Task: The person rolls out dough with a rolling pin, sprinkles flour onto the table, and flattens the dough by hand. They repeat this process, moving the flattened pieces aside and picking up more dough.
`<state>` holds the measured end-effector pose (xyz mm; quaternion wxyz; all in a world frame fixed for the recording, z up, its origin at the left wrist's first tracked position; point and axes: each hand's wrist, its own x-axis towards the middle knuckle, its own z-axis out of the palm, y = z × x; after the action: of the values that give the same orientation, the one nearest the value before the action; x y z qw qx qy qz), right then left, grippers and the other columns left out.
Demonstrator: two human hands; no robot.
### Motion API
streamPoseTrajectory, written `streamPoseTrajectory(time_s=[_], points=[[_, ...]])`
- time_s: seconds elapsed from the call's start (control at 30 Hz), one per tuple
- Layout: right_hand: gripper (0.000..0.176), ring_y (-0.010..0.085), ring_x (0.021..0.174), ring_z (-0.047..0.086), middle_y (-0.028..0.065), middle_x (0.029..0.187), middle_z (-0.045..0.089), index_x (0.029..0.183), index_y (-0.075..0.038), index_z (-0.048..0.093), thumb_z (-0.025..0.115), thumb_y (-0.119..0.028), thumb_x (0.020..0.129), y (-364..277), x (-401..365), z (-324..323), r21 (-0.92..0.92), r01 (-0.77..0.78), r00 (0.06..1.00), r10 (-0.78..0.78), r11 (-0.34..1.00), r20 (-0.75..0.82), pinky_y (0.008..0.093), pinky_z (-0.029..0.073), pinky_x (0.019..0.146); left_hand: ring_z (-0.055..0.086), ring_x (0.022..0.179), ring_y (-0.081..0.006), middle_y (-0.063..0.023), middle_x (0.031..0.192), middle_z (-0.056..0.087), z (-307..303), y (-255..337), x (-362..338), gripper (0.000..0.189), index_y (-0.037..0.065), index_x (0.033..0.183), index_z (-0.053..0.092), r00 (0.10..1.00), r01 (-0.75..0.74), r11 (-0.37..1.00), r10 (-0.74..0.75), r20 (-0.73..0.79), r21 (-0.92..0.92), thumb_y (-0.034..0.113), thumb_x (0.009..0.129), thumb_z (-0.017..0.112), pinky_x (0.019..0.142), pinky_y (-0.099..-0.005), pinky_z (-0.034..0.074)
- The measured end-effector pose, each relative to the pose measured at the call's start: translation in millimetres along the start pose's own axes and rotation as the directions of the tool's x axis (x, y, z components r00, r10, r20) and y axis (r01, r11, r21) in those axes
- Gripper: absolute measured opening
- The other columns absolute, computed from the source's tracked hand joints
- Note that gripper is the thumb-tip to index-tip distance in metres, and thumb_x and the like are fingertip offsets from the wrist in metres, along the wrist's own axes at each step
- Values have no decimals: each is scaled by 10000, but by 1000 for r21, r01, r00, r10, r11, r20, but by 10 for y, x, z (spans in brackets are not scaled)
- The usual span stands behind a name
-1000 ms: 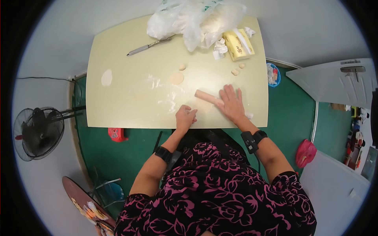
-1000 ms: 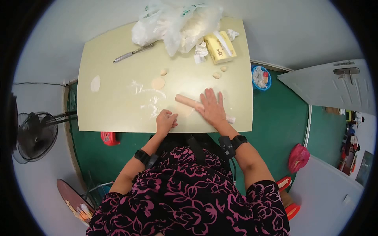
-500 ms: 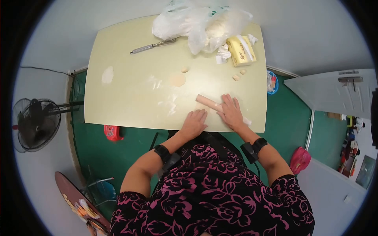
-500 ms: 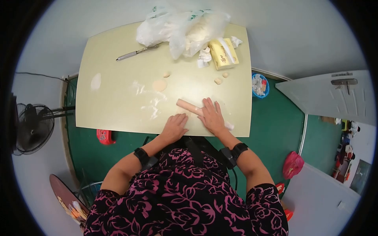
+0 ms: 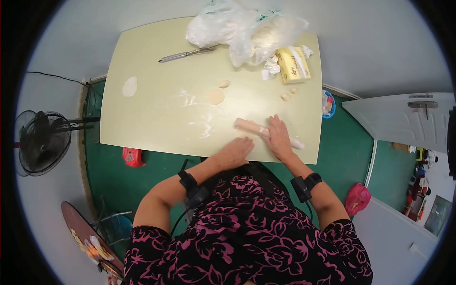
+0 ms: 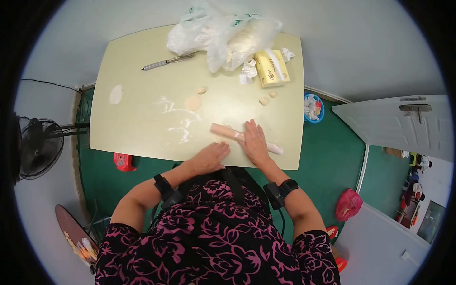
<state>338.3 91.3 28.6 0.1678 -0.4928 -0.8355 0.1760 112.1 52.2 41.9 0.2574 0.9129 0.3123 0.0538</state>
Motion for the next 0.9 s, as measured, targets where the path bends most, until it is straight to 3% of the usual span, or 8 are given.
streamPoseTrajectory(time_s=[0.13, 0.27, 0.37, 0.5, 0.63, 0.77, 0.83, 0.9], points=[[486, 348, 1346, 275, 207, 1383, 365, 1119, -13, 509, 627, -358, 798, -142, 85, 58, -157, 82, 984, -55, 984, 167, 563, 209, 1066, 354, 1288, -361, -225, 1369, 385, 92, 87, -87, 713, -66, 1268, 425, 1000, -11, 1000, 11, -14, 17, 338, 741, 686, 1064, -447, 289], [680, 326, 1378, 209, 208, 1460, 268, 1338, -47, 419, 496, -511, 847, -5, 483, -6, -278, -26, 999, 37, 960, 37, 557, 115, 1094, 299, 1330, -344, -219, 1408, 338, 90, 96, -169, 716, -57, 1288, 415, 999, 26, 999, -25, 25, -38, 377, 771, 656, 1081, -462, 257], [668, 326, 1382, 196, 196, 1464, 267, 1335, -53, 422, 503, -505, 850, 23, 479, 11, -229, -38, 994, 59, 973, 89, 559, 107, 1094, 276, 1346, -332, -207, 1419, 327, 36, 74, -124, 708, -47, 1294, 415, 999, 22, 998, -20, 45, -54, 393, 786, 637, 1091, -464, 238], [690, 340, 1378, 197, 185, 1461, 275, 1356, -65, 399, 510, -513, 842, -231, 10, 58, -188, 75, 974, -32, 979, 223, 560, 107, 1094, 273, 1350, -322, -191, 1422, 330, 43, 68, -136, 694, -36, 1293, 423, 999, 19, 999, -17, 48, -49, 388, 787, 637, 1096, -458, 230], [692, 339, 1378, 194, 190, 1456, 276, 1344, -66, 409, 547, -499, 822, -92, 443, -63, -280, -31, 989, 70, 960, 128, 564, 111, 1094, 260, 1358, -314, -185, 1423, 332, 29, 56, -133, 683, -19, 1296, 433, 998, 27, 998, -24, 64, -49, 379, 783, 645, 1101, -458, 220], [665, 335, 1378, 190, 202, 1424, 316, 1297, -51, 456, 556, -495, 813, 290, 680, -24, -140, -29, 999, 32, 990, 18, 523, 137, 1107, 367, 1275, -322, -180, 1366, 400, 20, -6, -141, 554, 17, 1230, 495, 997, -22, 992, 12, -80, -125, 280, 773, 665, 1043, -466, 297], [588, 327, 1369, 214, 179, 1403, 350, 1202, -33, 510, 608, -447, 795, 239, 610, -96, -100, 93, 992, -84, 991, 92, 498, 160, 1110, 424, 1215, -329, -176, 1324, 437, 76, -91, -178, 485, 30, 1185, 522, 982, -16, 975, -26, -185, -224, 218, 764, 671, 999, -465, 341], [535, 323, 1360, 234, 164, 1388, 369, 1136, -15, 532, 636, -407, 787, 160, 472, -99, -79, 254, 952, -235, 964, 195, 500, 175, 1106, 456, 1156, -335, -175, 1267, 476, 94, -146, -213, 419, 24, 1136, 544, 936, 145, 963, -208, -285, -228, 195, 769, 652, 947, -459, 369]])
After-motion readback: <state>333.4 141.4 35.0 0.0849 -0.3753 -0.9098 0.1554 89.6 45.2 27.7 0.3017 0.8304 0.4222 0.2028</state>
